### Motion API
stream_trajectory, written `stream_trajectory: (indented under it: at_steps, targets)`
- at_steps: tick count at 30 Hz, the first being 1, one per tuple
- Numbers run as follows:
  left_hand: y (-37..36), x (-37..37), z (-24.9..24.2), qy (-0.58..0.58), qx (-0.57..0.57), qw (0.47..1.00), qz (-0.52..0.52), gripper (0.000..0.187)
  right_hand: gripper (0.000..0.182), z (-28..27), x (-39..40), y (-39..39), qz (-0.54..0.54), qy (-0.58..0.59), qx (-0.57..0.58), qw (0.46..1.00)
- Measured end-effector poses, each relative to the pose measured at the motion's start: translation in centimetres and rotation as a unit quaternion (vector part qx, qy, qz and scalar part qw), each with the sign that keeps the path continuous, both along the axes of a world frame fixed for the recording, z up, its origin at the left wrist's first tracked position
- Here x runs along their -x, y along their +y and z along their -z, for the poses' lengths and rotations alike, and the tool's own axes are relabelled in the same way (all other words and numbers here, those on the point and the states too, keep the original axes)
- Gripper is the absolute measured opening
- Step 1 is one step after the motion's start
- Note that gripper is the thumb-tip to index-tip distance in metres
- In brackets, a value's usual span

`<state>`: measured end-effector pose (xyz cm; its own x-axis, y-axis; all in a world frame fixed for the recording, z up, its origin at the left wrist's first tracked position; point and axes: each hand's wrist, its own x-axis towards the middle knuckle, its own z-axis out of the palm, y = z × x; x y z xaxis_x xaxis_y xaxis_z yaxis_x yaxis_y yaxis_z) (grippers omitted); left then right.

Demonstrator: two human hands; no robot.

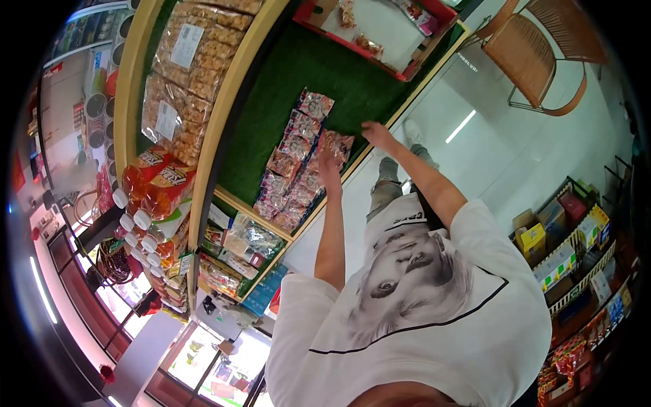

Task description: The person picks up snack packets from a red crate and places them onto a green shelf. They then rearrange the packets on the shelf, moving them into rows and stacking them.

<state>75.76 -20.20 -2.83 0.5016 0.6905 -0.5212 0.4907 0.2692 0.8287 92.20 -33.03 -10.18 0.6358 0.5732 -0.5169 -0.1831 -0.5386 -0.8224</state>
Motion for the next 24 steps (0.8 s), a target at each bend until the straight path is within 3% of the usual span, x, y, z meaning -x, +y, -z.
stream_trajectory:
  at_steps: [2,5,8,9,11,13,21,24]
  targets:
    - [-4.0,0.5,-1.7,0.034,0.006,0.999,-0.032,0.034,0.039,1.7,1.2,-4.4,0.019,0.012,-0.014,1.000]
    - [-7.6,3.4,1.0,0.063,-0.002,0.997,-0.041,0.026,0.036,2.7,1.5,-11.5,-0.011,0.111,0.009,0.994]
    - [-10.9,4.1,0.1,0.085,-0.005,0.996,0.012,0.024,0.033,6.9,2.2,-18.0,-0.008,0.086,0.076,0.993]
    - [-11.8,4.1,-0.1,0.091,0.000,0.996,0.021,0.022,0.032,6.0,1.6,-19.4,0.007,0.116,0.106,0.988]
    - [-12.7,4.3,0.7,0.102,-0.010,0.991,0.086,0.022,0.031,3.5,-1.4,-20.5,0.038,0.167,0.160,0.972]
    - [-13.2,4.4,0.5,0.109,-0.021,0.983,0.145,0.022,0.030,4.5,-2.1,-21.7,0.078,0.142,0.167,0.973]
    - [-12.7,5.3,-0.1,0.117,0.021,0.978,0.168,0.025,0.029,8.3,-2.4,-22.5,0.078,0.087,0.196,0.974]
    - [-11.8,5.5,0.1,0.152,0.018,0.969,0.193,0.025,0.031,6.1,-1.8,-22.4,0.156,0.169,0.119,0.966]
